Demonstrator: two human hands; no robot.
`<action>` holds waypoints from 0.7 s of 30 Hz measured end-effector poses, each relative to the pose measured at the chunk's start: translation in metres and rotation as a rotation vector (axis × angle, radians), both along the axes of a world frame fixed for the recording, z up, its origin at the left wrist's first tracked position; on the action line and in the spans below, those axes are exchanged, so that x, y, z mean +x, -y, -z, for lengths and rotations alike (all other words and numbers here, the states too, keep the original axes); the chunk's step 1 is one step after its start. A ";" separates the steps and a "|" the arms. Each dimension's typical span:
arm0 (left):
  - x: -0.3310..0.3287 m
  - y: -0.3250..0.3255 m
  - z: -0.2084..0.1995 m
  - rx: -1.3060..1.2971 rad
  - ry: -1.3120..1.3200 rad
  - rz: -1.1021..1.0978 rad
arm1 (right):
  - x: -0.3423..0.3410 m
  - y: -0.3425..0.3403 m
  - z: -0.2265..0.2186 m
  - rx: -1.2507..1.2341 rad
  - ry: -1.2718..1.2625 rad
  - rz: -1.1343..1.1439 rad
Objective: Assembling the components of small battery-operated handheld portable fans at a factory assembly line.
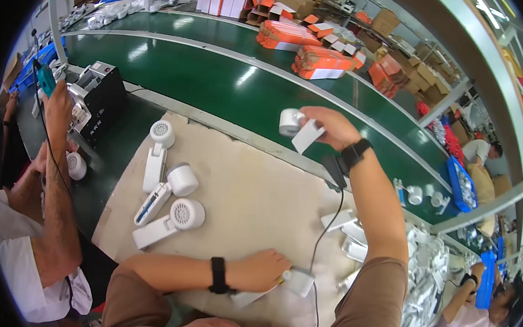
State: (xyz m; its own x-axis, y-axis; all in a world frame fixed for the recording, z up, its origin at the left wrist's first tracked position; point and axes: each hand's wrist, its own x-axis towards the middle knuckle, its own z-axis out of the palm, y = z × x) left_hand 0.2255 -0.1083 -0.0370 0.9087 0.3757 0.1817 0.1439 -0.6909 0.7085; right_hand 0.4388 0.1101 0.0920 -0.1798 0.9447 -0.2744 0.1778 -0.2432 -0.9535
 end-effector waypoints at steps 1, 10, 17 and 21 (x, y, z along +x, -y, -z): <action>0.005 0.000 -0.009 0.008 -0.033 0.025 | -0.002 0.024 -0.004 0.011 -0.033 -0.010; 0.021 -0.065 -0.073 -0.003 0.561 -0.468 | -0.027 0.190 0.012 0.240 -0.212 0.010; 0.038 -0.067 -0.064 -0.605 0.652 -0.343 | -0.026 0.244 0.010 0.490 0.051 0.165; 0.023 -0.070 -0.074 -1.234 0.803 -0.035 | 0.007 0.239 0.027 0.656 0.276 0.372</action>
State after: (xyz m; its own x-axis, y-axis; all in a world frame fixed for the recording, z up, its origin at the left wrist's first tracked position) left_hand 0.2485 -0.0380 0.0371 0.7085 0.6832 0.1768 -0.5601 0.3920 0.7298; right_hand 0.4459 -0.1288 0.0646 0.1716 0.9137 0.3684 0.4458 0.2615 -0.8561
